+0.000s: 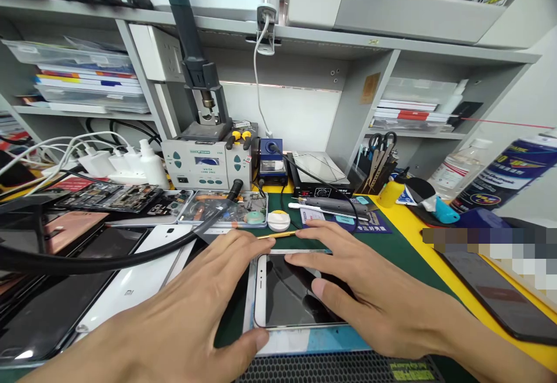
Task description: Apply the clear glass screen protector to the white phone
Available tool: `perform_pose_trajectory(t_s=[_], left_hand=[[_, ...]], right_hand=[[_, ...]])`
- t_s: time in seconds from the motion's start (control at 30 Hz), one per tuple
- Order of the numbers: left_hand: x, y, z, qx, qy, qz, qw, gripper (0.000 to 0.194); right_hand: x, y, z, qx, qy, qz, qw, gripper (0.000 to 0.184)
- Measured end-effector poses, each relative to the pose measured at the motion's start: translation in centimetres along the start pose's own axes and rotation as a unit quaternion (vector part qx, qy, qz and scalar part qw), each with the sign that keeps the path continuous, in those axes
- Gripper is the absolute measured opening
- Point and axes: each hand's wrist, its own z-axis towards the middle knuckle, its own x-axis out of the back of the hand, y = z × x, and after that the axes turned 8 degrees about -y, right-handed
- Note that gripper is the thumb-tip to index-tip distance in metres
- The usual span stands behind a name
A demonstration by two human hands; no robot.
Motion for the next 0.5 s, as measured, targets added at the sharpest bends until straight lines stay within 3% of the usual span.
perform_pose_trajectory(t_s=[0.3, 0.5], left_hand=[[-0.3, 0.0, -0.3, 0.031, -0.020, -0.010, 0.999, 0.085], [0.1, 0.2, 0.0, 0.001, -0.002, -0.012, 1.000, 0.082]], right_hand=[[0.2, 1.0, -0.3, -0.017, 0.003, -0.006, 1.000, 0.040], [0.6, 1.2, -0.3, -0.004, 0.031, -0.020, 0.999, 0.037]])
